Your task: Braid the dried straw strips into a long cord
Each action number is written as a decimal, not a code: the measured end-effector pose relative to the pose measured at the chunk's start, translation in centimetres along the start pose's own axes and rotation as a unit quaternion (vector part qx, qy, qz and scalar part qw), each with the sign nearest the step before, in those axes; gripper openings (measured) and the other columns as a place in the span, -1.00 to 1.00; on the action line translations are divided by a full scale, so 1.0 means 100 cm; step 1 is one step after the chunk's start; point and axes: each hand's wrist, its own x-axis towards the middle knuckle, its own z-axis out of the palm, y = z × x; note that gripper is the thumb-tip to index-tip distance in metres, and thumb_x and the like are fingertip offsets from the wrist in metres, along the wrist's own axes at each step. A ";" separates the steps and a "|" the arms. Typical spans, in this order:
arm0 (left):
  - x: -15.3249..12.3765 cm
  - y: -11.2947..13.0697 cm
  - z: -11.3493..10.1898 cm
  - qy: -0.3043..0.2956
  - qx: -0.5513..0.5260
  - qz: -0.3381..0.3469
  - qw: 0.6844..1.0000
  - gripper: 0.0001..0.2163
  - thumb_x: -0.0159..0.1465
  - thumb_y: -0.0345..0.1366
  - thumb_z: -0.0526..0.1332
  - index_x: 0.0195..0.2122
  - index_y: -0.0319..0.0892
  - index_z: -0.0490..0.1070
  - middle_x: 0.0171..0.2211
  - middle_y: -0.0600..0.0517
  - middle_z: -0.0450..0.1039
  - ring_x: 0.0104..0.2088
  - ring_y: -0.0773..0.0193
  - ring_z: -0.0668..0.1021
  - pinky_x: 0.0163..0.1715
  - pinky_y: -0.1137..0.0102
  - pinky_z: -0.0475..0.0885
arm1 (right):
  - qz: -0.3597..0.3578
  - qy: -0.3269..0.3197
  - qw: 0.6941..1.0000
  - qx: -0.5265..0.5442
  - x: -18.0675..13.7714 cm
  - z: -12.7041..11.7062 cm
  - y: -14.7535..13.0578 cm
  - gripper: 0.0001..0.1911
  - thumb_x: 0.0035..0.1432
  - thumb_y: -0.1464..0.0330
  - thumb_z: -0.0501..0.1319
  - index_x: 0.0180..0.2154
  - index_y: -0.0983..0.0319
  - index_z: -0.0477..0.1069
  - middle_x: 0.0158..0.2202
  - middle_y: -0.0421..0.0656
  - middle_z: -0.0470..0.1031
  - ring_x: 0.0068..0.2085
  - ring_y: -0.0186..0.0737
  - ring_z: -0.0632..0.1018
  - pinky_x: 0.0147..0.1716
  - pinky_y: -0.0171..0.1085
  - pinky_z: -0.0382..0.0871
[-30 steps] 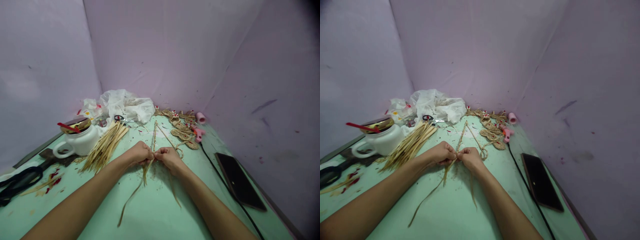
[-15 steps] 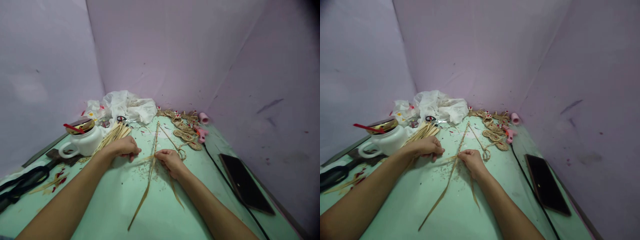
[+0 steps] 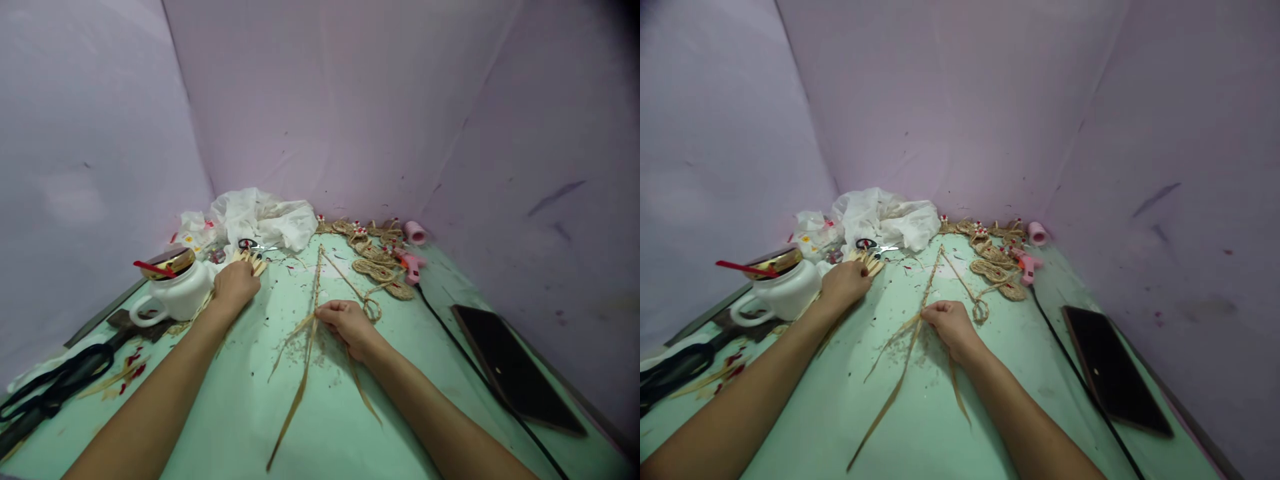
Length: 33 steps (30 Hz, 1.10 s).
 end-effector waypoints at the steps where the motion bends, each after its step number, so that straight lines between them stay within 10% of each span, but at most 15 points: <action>1: 0.000 0.000 0.001 -0.003 0.015 -0.006 1.000 -0.77 -0.03 -0.31 0.09 -0.39 -0.18 0.49 -0.35 -0.16 0.47 -0.32 0.07 0.47 -0.44 0.40 0.23 | 0.000 -0.001 1.000 0.001 0.000 0.000 0.000 -0.88 -0.22 0.37 0.20 -0.58 0.31 0.32 -0.77 -0.36 0.11 -0.72 -0.53 0.06 -0.70 -0.40 -0.16; 10: -0.013 0.013 -0.033 0.031 -0.203 0.028 0.978 -0.79 -0.02 -0.22 0.12 -0.45 -0.18 0.48 -0.48 0.01 0.46 -0.42 0.26 0.43 -0.47 0.47 0.22 | 0.008 0.000 1.000 0.011 -0.001 0.001 -0.002 -0.90 -0.23 0.39 0.20 -0.59 0.31 0.32 -0.78 -0.37 0.08 -0.73 -0.54 0.04 -0.69 -0.40 -0.17; 19: -0.057 0.047 -0.034 -0.403 -0.233 0.124 0.876 -0.88 -0.10 -0.30 0.11 -0.61 -0.23 0.38 -0.81 0.10 0.23 -0.76 0.41 0.26 -0.73 0.52 0.11 | 0.005 -0.006 0.999 0.032 -0.002 0.001 -0.003 -0.91 -0.25 0.41 0.19 -0.59 0.32 0.31 -0.78 -0.37 0.11 -0.72 -0.55 0.06 -0.70 -0.40 -0.19; 27: -0.058 0.060 -0.015 -0.222 -0.256 0.200 0.919 -0.76 -0.03 -0.19 0.12 -0.49 -0.23 0.47 -0.58 0.05 0.40 -0.53 0.36 0.37 -0.55 0.52 0.18 | -0.007 -0.009 0.999 0.037 -0.002 0.000 -0.003 -0.92 -0.26 0.43 0.18 -0.63 0.31 0.29 -0.78 -0.38 0.09 -0.72 -0.56 0.05 -0.69 -0.40 -0.19; 33: -0.056 0.059 -0.003 -0.248 -0.297 0.152 0.910 -0.81 -0.06 -0.26 0.13 -0.57 -0.27 0.45 -0.71 0.13 0.23 -0.63 0.43 0.26 -0.62 0.52 0.11 | -0.003 -0.008 0.999 0.046 -0.001 -0.001 -0.002 -0.90 -0.23 0.41 0.20 -0.60 0.32 0.30 -0.77 -0.36 0.13 -0.72 -0.55 0.09 -0.69 -0.41 -0.17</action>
